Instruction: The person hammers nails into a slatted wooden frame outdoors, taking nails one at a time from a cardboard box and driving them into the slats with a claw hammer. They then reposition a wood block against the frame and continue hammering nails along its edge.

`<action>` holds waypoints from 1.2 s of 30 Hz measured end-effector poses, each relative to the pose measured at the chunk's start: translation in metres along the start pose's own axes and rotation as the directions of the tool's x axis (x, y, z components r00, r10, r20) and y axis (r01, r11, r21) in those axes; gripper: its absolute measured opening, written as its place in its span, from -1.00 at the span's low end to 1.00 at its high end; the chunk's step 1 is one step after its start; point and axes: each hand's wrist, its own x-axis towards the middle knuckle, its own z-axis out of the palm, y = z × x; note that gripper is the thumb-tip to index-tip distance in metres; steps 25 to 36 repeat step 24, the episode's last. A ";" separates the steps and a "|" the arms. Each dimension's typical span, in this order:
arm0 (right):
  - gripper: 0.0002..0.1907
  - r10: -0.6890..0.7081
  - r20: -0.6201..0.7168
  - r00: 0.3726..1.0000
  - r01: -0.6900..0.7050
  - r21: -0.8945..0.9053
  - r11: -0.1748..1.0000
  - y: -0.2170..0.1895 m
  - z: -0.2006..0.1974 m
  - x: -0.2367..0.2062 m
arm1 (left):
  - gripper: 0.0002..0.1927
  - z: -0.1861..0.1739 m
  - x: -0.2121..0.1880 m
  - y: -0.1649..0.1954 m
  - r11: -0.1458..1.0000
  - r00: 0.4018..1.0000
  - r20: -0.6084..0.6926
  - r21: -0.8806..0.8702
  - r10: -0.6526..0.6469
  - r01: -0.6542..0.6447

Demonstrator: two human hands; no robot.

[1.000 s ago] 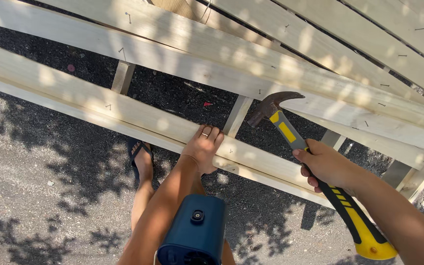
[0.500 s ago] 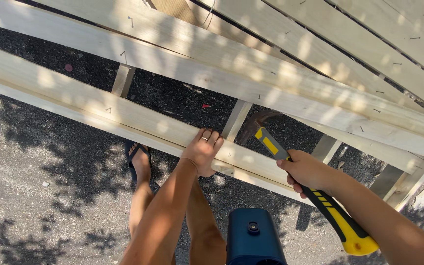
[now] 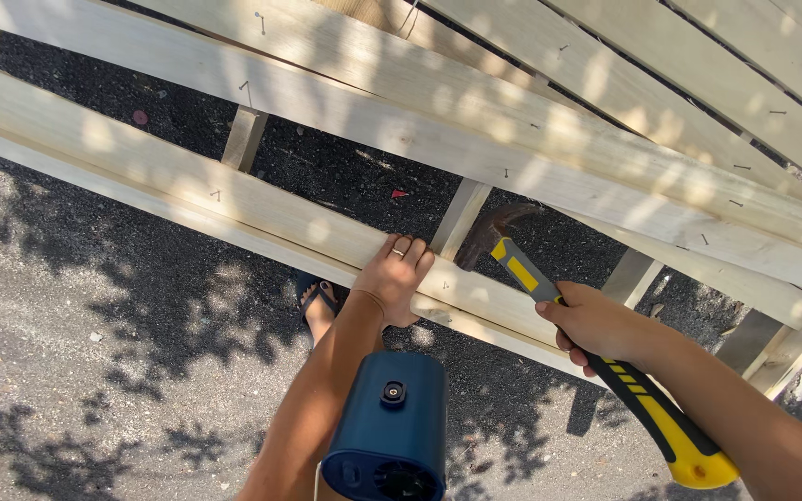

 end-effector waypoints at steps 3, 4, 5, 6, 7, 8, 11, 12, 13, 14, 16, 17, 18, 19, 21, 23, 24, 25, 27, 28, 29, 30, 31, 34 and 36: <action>-0.69 -0.025 -0.084 0.996 0.032 0.081 0.996 0.007 -0.009 -0.004 | -0.05 0.001 -0.003 0.000 1.000 1.000 0.028 -0.014 -0.002 0.002; -0.69 -0.035 -0.087 0.996 0.043 0.096 0.994 0.010 -0.007 -0.005 | -0.06 0.002 -0.002 0.000 1.000 0.999 0.037 -0.016 0.002 -0.001; -0.69 -0.048 -0.096 0.994 0.059 0.112 0.992 0.011 -0.004 -0.004 | -0.07 0.002 -0.002 0.000 1.000 1.000 0.026 -0.023 -0.001 0.001; -0.69 -0.062 -0.109 0.992 0.076 0.132 0.988 0.013 0.000 -0.002 | -0.09 0.001 -0.001 0.000 1.000 1.000 0.012 -0.028 0.001 0.000; -0.70 -0.077 -0.083 0.994 0.086 0.111 0.990 0.014 0.007 0.001 | -0.10 0.001 0.000 -0.001 0.999 1.000 0.001 -0.034 0.001 -0.001; -0.72 -0.090 -0.052 0.995 0.094 0.088 0.992 0.016 0.018 0.005 | -0.09 0.001 -0.001 0.000 0.999 1.000 0.001 -0.033 0.004 -0.004; -0.73 -0.095 -0.023 0.995 0.096 0.080 0.992 0.018 0.022 0.013 | -0.08 0.001 -0.003 0.000 1.000 1.000 -0.005 -0.013 0.000 0.000; -0.73 -0.086 -0.029 0.996 0.089 0.093 0.992 0.021 0.021 0.012 | -0.08 0.001 -0.003 0.001 1.000 1.000 -0.009 0.002 0.005 -0.005; -0.74 -0.079 -0.026 0.997 0.082 0.107 0.991 0.022 0.019 0.012 | -0.08 0.000 0.002 0.001 1.000 1.000 -0.021 0.022 0.008 -0.008; -0.75 -0.076 -0.020 0.997 0.078 0.117 0.990 0.023 0.020 0.012 | -0.10 -0.001 0.006 0.000 1.000 1.000 -0.019 0.022 0.004 -0.004; -0.74 -0.074 -0.017 0.997 0.075 0.141 0.987 0.028 0.022 0.013 | -0.13 0.000 0.002 0.004 1.000 1.000 0.003 0.013 -0.005 0.005; -0.73 -0.076 -0.021 0.997 0.079 0.154 0.985 0.031 0.024 0.015 | -0.09 0.001 -0.002 0.004 1.000 1.000 -0.001 -0.031 0.002 -0.002; -0.72 -0.082 -0.033 0.996 0.086 0.164 0.983 0.033 0.024 0.017 | -0.05 0.002 -0.002 0.004 0.997 1.000 -0.014 -0.072 0.007 -0.008; -0.73 -0.095 -0.037 0.995 0.100 0.154 0.983 0.034 0.022 0.019 | -0.01 0.002 0.002 0.002 0.994 0.999 -0.038 -0.112 0.009 -0.014; -0.75 -0.131 -0.045 0.990 0.136 0.119 0.984 0.035 0.018 0.021 | -0.07 0.004 0.006 0.002 0.998 0.999 -0.031 -0.066 0.012 -0.014; -0.74 -0.102 -0.035 0.994 0.105 0.102 0.989 0.039 0.012 0.024 | -0.07 0.009 0.006 0.003 0.999 0.999 -0.034 -0.043 0.005 -0.006; -0.73 -0.089 -0.028 0.996 0.091 0.090 0.992 0.041 0.010 0.027 | -0.05 0.012 0.007 0.003 0.999 0.999 -0.045 -0.041 -0.001 -0.001; -0.73 -0.089 -0.028 0.996 0.091 0.090 0.992 0.041 0.010 0.027 | -0.05 0.012 0.007 0.003 0.999 0.999 -0.045 -0.041 -0.001 -0.001; -0.73 -0.089 -0.028 0.996 0.091 0.090 0.992 0.041 0.010 0.027 | -0.05 0.012 0.007 0.003 0.999 0.999 -0.045 -0.041 -0.001 -0.001; -0.73 -0.089 -0.028 0.996 0.091 0.090 0.992 0.041 0.010 0.027 | -0.05 0.012 0.007 0.003 0.999 0.999 -0.045 -0.041 -0.001 -0.001; -0.73 -0.089 -0.028 0.996 0.091 0.090 0.992 0.041 0.010 0.027 | -0.05 0.012 0.007 0.003 0.999 0.999 -0.045 -0.041 -0.001 -0.001; -0.73 -0.089 -0.028 0.996 0.091 0.090 0.992 0.041 0.010 0.027 | -0.05 0.012 0.007 0.003 0.999 0.999 -0.045 -0.041 -0.001 -0.001; -0.73 -0.089 -0.028 0.996 0.091 0.090 0.992 0.041 0.010 0.027 | -0.05 0.012 0.007 0.003 0.999 0.999 -0.045 -0.041 -0.001 -0.001; -0.73 -0.089 -0.028 0.996 0.091 0.090 0.992 0.041 0.010 0.027 | -0.05 0.012 0.007 0.003 0.999 0.999 -0.045 -0.041 -0.001 -0.001; -0.73 -0.089 -0.028 0.996 0.091 0.090 0.992 0.041 0.010 0.027 | -0.05 0.012 0.007 0.003 0.999 0.999 -0.045 -0.041 -0.001 -0.001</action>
